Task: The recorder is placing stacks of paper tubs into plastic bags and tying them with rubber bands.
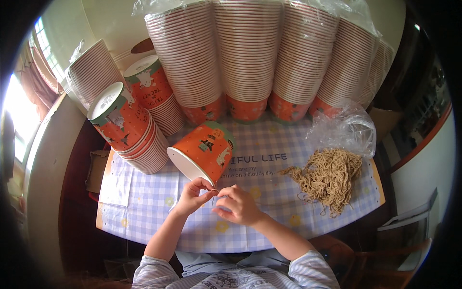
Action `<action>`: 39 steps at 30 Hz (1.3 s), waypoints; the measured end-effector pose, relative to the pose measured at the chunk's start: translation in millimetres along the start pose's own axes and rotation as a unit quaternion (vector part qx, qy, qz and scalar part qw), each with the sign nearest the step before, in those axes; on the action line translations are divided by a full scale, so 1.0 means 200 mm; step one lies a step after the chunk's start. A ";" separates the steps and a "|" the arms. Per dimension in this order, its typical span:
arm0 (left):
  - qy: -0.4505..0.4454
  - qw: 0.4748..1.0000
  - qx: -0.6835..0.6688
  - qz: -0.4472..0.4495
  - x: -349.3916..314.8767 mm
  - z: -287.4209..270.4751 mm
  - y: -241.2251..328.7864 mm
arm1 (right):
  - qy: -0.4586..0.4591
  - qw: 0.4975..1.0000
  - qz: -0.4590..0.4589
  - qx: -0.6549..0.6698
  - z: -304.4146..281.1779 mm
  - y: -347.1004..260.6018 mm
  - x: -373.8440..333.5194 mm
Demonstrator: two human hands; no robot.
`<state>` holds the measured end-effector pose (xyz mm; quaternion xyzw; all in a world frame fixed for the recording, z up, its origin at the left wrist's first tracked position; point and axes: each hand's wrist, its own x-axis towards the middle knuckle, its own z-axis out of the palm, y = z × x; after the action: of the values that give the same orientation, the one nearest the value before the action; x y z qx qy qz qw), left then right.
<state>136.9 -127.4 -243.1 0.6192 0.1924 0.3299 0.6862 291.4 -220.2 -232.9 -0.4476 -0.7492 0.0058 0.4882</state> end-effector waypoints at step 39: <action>0.059 0.876 0.462 0.127 -0.03 0.10 0.08 | 0.071 0.881 0.332 0.329 0.09 0.12 -0.09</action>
<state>142.8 -146.4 -224.9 0.8643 0.2828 0.3237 0.2612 296.5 -210.0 -265.8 -0.4826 -0.4749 0.3820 0.6290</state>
